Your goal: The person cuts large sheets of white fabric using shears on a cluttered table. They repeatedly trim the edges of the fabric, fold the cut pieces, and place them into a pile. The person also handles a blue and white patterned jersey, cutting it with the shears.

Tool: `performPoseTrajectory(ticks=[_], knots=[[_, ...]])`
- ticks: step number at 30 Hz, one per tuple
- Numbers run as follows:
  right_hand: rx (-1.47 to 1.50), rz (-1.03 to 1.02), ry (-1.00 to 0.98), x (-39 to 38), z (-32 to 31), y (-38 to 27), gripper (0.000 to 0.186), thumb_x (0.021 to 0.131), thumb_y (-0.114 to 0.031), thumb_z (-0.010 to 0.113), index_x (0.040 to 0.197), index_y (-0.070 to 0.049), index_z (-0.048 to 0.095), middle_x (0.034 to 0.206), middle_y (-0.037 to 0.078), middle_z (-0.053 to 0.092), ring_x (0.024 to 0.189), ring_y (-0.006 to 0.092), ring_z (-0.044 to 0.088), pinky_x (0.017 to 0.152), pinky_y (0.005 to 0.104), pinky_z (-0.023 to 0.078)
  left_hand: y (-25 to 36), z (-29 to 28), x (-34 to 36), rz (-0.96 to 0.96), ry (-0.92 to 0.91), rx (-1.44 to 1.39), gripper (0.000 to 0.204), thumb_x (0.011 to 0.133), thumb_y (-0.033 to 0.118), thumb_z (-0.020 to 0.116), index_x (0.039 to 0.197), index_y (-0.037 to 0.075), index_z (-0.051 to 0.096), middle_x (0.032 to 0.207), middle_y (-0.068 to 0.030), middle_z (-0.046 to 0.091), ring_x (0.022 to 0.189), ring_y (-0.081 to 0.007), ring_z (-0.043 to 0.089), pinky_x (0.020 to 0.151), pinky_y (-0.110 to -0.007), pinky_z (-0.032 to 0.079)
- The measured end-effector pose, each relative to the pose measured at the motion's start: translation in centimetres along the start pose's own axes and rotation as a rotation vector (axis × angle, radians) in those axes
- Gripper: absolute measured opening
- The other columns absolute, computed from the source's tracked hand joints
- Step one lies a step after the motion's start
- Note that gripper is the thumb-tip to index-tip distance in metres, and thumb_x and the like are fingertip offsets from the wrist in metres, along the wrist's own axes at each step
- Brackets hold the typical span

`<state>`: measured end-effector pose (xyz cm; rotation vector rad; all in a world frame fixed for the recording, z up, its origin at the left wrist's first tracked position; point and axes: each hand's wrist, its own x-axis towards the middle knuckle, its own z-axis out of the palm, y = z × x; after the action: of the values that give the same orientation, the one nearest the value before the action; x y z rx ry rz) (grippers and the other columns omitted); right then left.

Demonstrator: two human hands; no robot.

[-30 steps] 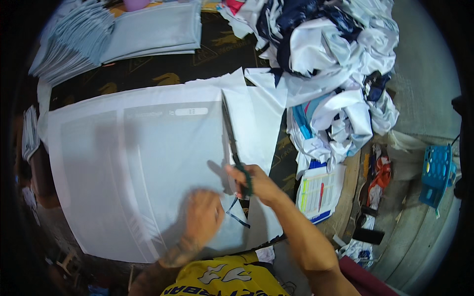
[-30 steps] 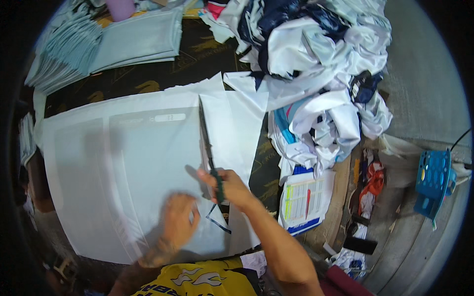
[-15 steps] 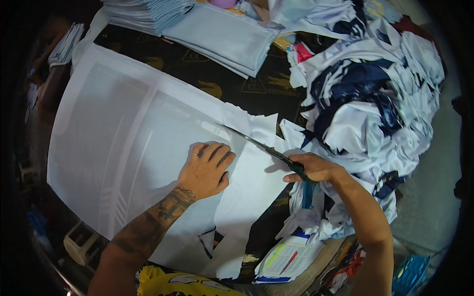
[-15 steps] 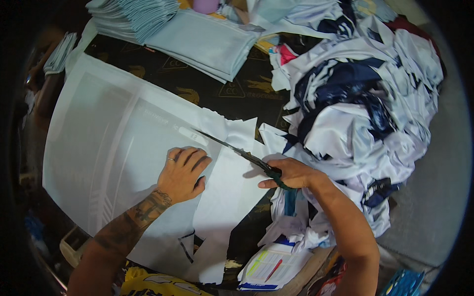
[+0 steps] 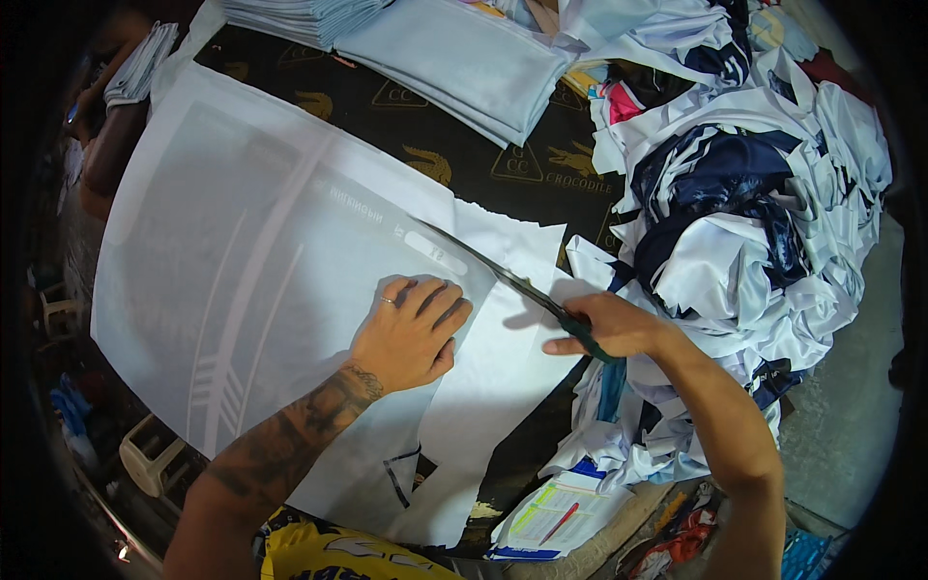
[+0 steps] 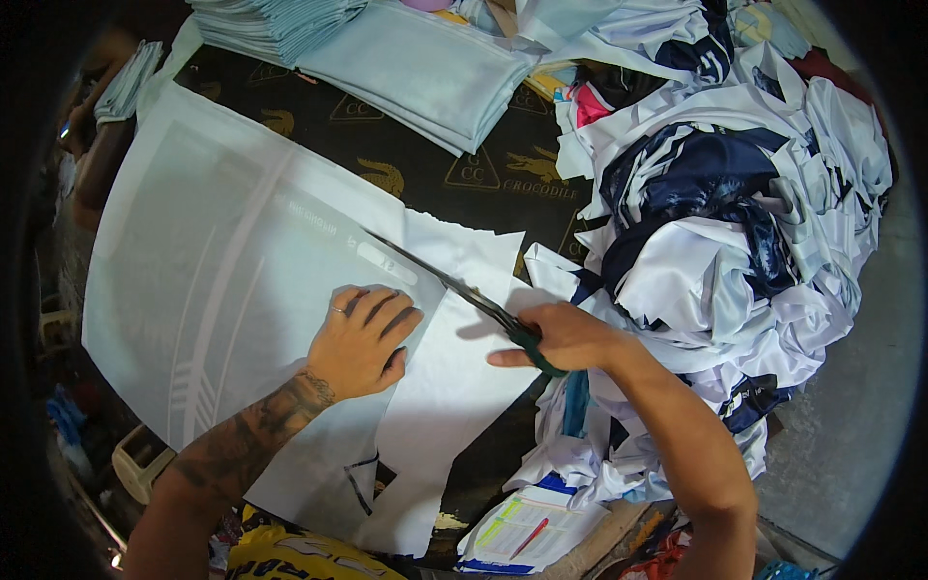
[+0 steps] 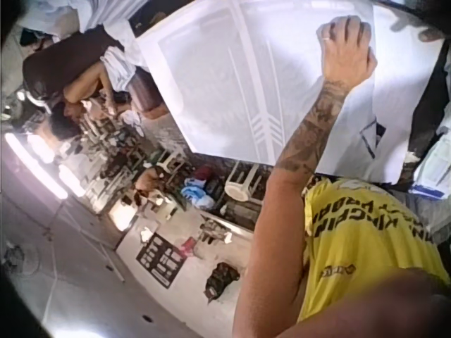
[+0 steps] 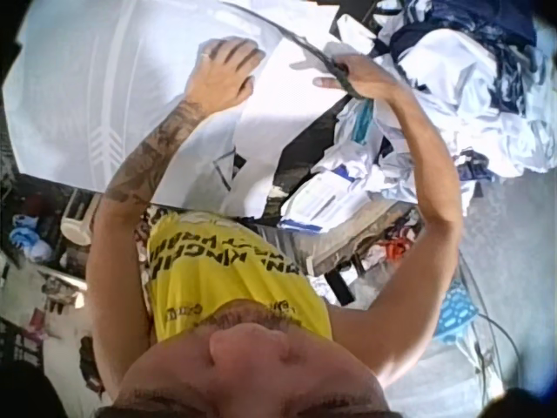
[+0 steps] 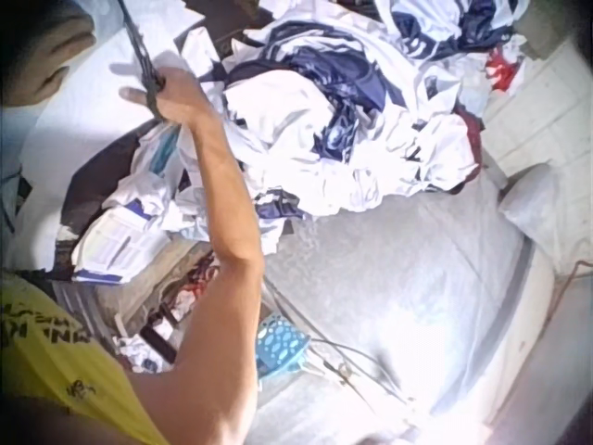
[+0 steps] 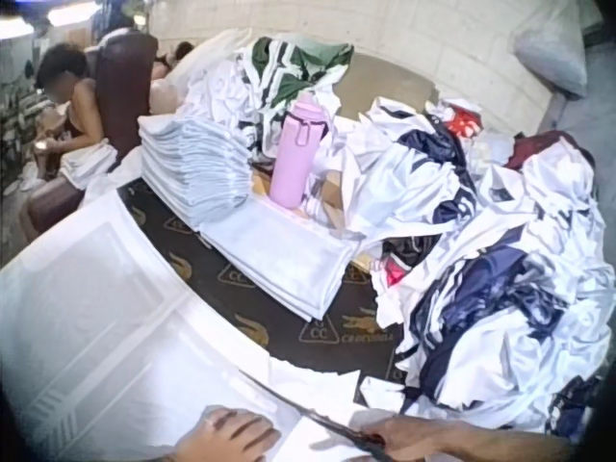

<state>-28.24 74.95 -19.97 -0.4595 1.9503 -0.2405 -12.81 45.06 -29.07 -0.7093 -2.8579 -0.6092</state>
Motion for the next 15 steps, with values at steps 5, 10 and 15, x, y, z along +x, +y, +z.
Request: performPoseTrajectory(ticks=[5, 10, 15], knots=[[-0.058, 0.051, -0.052, 1.9, -1.1, -2.8, 0.076, 0.076, -0.074, 0.087, 0.086, 0.000, 0.073, 0.077, 0.014, 0.070, 0.077, 0.0293, 0.069, 0.074, 0.0424, 0.053, -0.1, 0.0, 0.0, -0.002, 0.012, -0.019, 0.052, 0.085, 0.028, 0.069, 0.133, 0.011, 0.063, 0.136, -0.0095, 0.059, 0.130, -0.0282, 0.054, 0.110, -0.054, 0.037], [-0.044, 0.087, -0.039, 3.5, -2.0, -5.7, 0.082, 0.074, -0.080, 0.084, 0.087, 0.001, 0.074, 0.082, 0.015, 0.071, 0.084, 0.0293, 0.070, 0.079, 0.0411, 0.054, -0.4, 0.5, -0.4, 0.006, 0.042, -0.055, 0.051, 0.086, 0.030, 0.069, 0.132, 0.010, 0.065, 0.136, -0.0090, 0.060, 0.131, -0.0281, 0.054, 0.110, -0.054, 0.038], [-0.061, 0.020, -0.002, 6.1, -2.7, -9.0, 0.078, 0.077, -0.076, 0.085, 0.086, 0.001, 0.073, 0.076, 0.012, 0.068, 0.075, 0.0264, 0.066, 0.073, 0.0399, 0.052, -0.6, 0.4, -0.3, -0.008, 0.049, -0.113, 0.054, 0.083, 0.029, 0.073, 0.133, 0.009, 0.067, 0.136, -0.0082, 0.063, 0.130, -0.0285, 0.055, 0.111, -0.055, 0.040]])
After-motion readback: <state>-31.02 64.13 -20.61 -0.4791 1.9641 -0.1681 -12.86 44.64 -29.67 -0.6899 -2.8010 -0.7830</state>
